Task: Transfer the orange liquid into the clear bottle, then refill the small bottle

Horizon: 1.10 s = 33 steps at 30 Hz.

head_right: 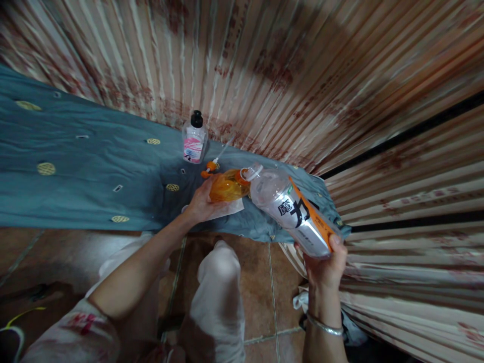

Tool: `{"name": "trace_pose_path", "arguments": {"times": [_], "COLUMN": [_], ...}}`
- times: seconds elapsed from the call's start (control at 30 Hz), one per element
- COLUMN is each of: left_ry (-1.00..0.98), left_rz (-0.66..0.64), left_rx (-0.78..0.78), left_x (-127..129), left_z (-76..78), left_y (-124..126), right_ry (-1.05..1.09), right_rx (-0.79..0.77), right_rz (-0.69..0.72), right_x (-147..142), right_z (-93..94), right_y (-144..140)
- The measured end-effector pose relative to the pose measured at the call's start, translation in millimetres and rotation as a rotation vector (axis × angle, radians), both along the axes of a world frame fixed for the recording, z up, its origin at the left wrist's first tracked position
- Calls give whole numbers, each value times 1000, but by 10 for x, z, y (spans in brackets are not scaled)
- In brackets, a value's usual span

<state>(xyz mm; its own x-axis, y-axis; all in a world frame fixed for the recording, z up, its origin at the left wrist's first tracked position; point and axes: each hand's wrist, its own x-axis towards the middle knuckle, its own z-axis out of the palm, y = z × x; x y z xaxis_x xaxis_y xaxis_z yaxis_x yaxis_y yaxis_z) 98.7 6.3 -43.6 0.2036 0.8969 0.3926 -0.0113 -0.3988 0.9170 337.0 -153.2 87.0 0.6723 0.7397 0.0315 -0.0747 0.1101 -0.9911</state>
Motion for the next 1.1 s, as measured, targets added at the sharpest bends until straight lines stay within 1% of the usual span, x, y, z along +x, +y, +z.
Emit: {"name": "trace_pose_path", "arguments": {"times": [0.33, 0.7, 1.1], "left_ry": [-10, -34, -27], "left_rz": [9, 2, -12], "left_rx": [11, 1, -13], "left_x": [4, 24, 8], "left_z": [-10, -56, -8], "left_y": [-8, 1, -11], "right_ry": [9, -19, 11], "right_rx": [-18, 5, -12], "right_rz": [-44, -19, -52], "right_x": [-36, -12, -58], "right_z": [17, -4, 35], "right_y": [5, 1, 14]}}
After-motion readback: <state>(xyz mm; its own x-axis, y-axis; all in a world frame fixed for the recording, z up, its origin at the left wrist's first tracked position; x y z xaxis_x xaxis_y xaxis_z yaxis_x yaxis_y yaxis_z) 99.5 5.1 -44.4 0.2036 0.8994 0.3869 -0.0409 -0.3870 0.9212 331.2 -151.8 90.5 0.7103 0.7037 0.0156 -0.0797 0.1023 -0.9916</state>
